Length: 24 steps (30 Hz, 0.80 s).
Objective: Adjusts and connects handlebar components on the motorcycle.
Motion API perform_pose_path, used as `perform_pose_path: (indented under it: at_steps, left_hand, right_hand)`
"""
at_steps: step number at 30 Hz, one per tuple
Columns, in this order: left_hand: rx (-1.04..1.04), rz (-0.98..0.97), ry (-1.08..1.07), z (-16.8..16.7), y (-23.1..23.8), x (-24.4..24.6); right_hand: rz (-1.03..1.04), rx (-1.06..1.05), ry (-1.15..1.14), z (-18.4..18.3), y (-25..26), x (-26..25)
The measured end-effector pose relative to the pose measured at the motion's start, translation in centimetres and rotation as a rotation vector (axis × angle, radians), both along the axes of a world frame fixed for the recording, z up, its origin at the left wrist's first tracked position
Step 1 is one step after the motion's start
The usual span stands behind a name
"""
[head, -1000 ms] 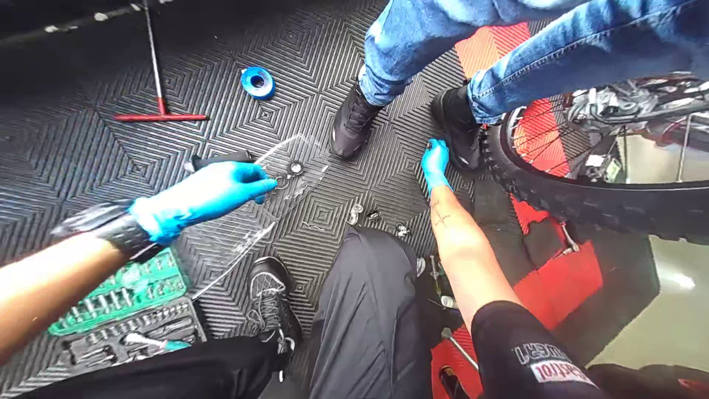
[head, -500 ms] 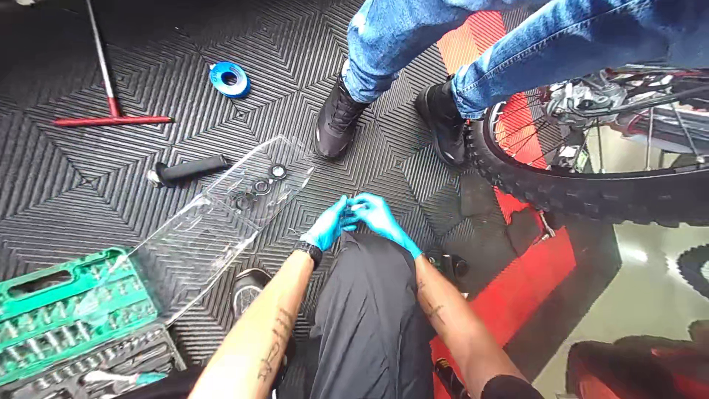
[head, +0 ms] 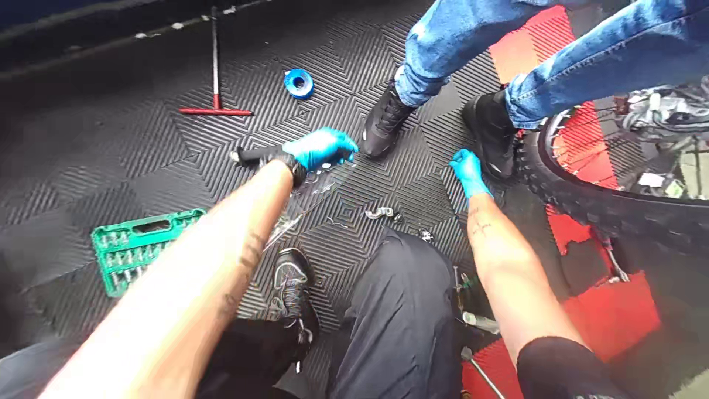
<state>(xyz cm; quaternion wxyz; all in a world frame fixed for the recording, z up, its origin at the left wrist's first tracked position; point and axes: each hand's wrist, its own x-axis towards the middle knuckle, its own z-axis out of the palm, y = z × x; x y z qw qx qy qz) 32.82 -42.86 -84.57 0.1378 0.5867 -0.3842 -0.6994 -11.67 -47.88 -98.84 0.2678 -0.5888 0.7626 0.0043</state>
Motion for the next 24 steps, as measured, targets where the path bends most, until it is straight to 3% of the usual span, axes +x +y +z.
perform_pose_path:
  at_steps: [2,5,8,11,13,17,21,24]
  left_hand:
    - [-0.025,-0.098,-0.102,4.9,-2.5,2.8]
    - [-0.066,-0.056,-0.039,11.3,-3.1,6.1]
    - [-0.067,0.042,0.073,14.1,-1.5,8.7]
    - [-0.098,0.071,0.113,14.8,-0.1,10.5]
    - [-0.121,0.073,0.159,14.5,0.9,11.2]
    - [-0.139,0.21,0.348,15.4,5.6,11.9]
    - [-0.124,0.356,0.476,21.3,12.0,12.6]
    - [-0.198,0.475,0.483,27.3,17.2,13.4]
  right_hand:
    - [-0.019,0.098,0.015,0.2,-0.4,0.0]
    - [-0.029,0.17,0.087,0.8,-0.4,0.5]
    - [-0.083,0.202,0.006,1.6,1.2,2.0]
    - [-0.229,0.215,-0.366,4.3,2.7,5.1]
    - [-0.244,0.27,-0.536,7.7,3.6,7.7]
    - [-0.084,0.404,-0.61,15.2,4.7,16.8]
    - [-0.015,0.454,-0.851,23.7,9.1,27.7]
    - [0.043,0.438,-1.123,33.0,13.5,34.3]
